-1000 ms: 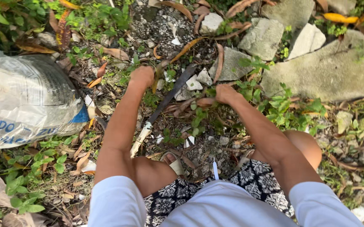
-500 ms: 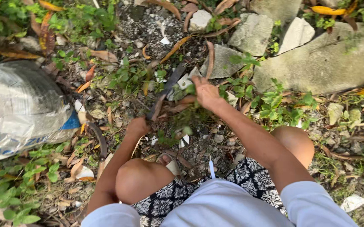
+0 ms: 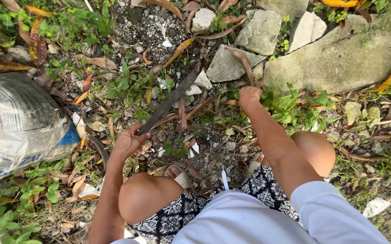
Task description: The person clears weeds and small plants from a rocky outdoor area by hand and using a tool, then pulls a small plant from a blue pot and places it in a different container.
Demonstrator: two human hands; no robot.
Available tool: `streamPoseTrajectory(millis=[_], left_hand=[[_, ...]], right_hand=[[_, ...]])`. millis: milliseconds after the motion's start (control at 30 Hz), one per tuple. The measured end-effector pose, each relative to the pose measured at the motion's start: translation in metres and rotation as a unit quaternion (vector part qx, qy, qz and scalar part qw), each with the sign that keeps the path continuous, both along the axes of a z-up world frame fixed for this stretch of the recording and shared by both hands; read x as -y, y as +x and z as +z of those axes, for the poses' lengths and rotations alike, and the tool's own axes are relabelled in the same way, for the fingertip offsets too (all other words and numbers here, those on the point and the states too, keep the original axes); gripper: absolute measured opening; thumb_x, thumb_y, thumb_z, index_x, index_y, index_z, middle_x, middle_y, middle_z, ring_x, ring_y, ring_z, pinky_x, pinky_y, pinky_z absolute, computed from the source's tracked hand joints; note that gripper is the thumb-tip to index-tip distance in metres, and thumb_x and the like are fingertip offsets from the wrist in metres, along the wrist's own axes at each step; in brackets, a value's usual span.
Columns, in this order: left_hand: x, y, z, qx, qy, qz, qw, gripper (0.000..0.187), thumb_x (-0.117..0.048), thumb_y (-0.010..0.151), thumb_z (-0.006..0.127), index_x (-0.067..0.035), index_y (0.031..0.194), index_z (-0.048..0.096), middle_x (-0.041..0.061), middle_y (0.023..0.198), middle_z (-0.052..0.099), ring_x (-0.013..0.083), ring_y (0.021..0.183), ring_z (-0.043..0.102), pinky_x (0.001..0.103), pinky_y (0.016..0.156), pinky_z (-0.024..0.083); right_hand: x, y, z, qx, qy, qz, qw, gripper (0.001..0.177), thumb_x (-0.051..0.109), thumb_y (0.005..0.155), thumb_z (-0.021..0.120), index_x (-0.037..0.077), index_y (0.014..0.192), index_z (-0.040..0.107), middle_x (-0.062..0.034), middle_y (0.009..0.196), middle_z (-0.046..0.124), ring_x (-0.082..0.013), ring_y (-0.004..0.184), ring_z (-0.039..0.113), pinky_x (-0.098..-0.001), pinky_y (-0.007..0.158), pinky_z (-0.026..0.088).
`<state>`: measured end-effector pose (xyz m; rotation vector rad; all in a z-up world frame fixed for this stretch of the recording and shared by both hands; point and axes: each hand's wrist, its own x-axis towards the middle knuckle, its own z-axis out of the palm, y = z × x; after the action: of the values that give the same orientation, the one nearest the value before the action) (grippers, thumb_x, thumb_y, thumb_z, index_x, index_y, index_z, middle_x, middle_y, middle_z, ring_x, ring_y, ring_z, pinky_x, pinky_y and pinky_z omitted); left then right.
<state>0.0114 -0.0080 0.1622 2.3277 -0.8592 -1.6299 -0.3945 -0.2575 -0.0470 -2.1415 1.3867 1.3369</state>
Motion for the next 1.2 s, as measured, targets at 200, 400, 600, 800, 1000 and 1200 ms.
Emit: streamPoseTrajectory(millis=[200, 400, 600, 800, 1000, 1200], left_hand=[[0.015, 0.000, 0.008, -0.009, -0.007, 0.000, 1.000, 0.034, -0.034, 0.098, 0.065, -0.009, 0.121, 0.071, 0.008, 0.061, 0.061, 0.0167, 0.049, 0.056, 0.034, 0.048, 0.044], [0.005, -0.021, -0.018, -0.052, -0.017, 0.168, 0.984, 0.029, -0.027, 0.092, 0.068, -0.015, 0.118, 0.069, 0.001, 0.074, 0.067, 0.0115, 0.053, 0.059, 0.029, 0.042, 0.047], [-0.025, -0.038, -0.055, -0.135, -0.105, 0.253, 0.952, 0.026, -0.024, 0.099, 0.069, -0.003, 0.113, 0.067, 0.004, 0.078, 0.065, 0.0102, 0.060, 0.061, 0.026, 0.042, 0.046], [-0.028, -0.025, -0.039, -0.114, -0.144, 0.299, 0.936, 0.026, -0.021, 0.095, 0.069, -0.004, 0.114, 0.067, 0.001, 0.077, 0.065, 0.0099, 0.058, 0.060, 0.027, 0.041, 0.046], [-0.018, -0.012, -0.031, -0.112, -0.165, 0.290, 0.936, 0.026, -0.018, 0.097, 0.069, -0.002, 0.118, 0.066, 0.007, 0.081, 0.066, 0.0124, 0.058, 0.059, 0.027, 0.044, 0.046], [-0.005, -0.021, -0.037, -0.083, -0.121, 0.267, 0.953, 0.030, -0.016, 0.093, 0.070, -0.004, 0.121, 0.067, 0.004, 0.086, 0.068, 0.0109, 0.063, 0.063, 0.028, 0.044, 0.050]], right_hand=[[-0.002, 0.009, 0.024, -0.063, 0.093, 0.005, 0.994, 0.062, 0.060, 0.093, 0.067, 0.003, 0.113, 0.079, -0.0093, 0.109, 0.080, -0.0220, 0.094, 0.075, -0.0367, 0.084, 0.057], [-0.010, 0.030, 0.005, -0.008, 0.224, 0.044, 0.974, 0.037, 0.029, 0.093, 0.072, 0.008, 0.121, 0.063, -0.0127, 0.112, 0.061, -0.0306, 0.088, 0.060, -0.0522, 0.076, 0.051], [0.026, 0.071, 0.068, 0.172, 0.222, -0.062, 0.958, 0.027, 0.009, 0.086, 0.057, -0.007, 0.096, 0.077, -0.0228, 0.098, 0.076, -0.0372, 0.087, 0.073, -0.0491, 0.071, 0.058], [0.102, 0.081, 0.186, 0.187, 0.112, -0.168, 0.961, 0.033, 0.027, 0.096, 0.060, -0.001, 0.103, 0.076, -0.0170, 0.088, 0.071, -0.0274, 0.074, 0.064, -0.0440, 0.064, 0.051], [0.149, 0.022, 0.300, 0.244, 0.021, -0.334, 0.910, 0.026, 0.030, 0.102, 0.061, 0.009, 0.114, 0.070, -0.0153, 0.082, 0.062, -0.0240, 0.059, 0.054, -0.0447, 0.050, 0.046], [0.165, -0.072, 0.289, 0.397, -0.034, -0.293, 0.869, 0.023, 0.018, 0.102, 0.064, 0.002, 0.115, 0.074, -0.0136, 0.094, 0.071, -0.0208, 0.074, 0.064, -0.0369, 0.063, 0.052]])
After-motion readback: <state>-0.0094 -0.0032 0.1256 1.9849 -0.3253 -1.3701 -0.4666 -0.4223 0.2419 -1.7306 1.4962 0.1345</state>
